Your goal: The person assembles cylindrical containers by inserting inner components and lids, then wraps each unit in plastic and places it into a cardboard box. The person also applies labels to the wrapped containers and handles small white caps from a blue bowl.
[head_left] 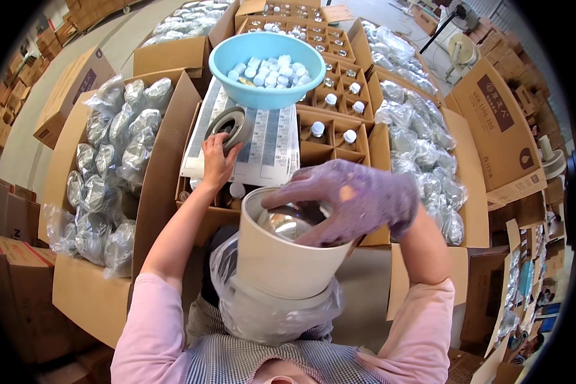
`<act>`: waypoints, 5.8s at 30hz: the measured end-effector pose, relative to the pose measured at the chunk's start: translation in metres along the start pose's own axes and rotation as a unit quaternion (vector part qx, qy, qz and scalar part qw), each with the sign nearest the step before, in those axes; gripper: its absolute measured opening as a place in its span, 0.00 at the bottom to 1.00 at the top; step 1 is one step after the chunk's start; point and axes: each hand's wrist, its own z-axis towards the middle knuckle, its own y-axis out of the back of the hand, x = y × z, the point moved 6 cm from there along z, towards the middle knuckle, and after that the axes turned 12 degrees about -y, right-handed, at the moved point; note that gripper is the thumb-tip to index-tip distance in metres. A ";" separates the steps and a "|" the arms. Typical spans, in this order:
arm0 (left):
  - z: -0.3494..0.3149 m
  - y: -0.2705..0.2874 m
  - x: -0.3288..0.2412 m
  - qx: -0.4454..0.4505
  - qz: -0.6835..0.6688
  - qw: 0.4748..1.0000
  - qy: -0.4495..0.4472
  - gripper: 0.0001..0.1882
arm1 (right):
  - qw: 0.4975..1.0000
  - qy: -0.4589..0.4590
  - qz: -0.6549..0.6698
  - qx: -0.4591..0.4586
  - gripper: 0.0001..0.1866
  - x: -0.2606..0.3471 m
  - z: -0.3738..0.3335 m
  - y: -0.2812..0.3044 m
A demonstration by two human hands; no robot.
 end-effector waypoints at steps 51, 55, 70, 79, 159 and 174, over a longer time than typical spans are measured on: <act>0.097 0.140 -0.193 0.222 -0.554 0.794 -0.114 0.30 | 0.783 -0.043 0.443 -0.435 0.28 -0.080 -0.040 0.014; 0.084 0.143 -0.223 0.289 -0.377 0.868 -0.147 0.37 | 0.715 0.074 0.635 -0.285 0.40 -0.091 -0.013 -0.013; 0.063 0.150 -0.272 0.317 -0.193 0.914 -0.164 0.20 | 0.770 0.156 0.571 -0.238 0.30 -0.060 0.005 -0.036; 0.075 0.131 -0.195 0.192 -0.414 0.884 -0.103 0.28 | 0.761 0.070 0.485 -0.425 0.36 -0.054 -0.041 -0.018; 0.054 0.130 -0.156 0.247 -0.453 0.850 -0.105 0.20 | 0.785 0.162 0.480 -0.357 0.30 -0.029 -0.043 -0.038; 0.058 0.146 -0.238 0.232 -0.296 0.913 -0.157 0.15 | 0.864 0.153 0.245 -0.412 0.23 -0.022 -0.025 -0.014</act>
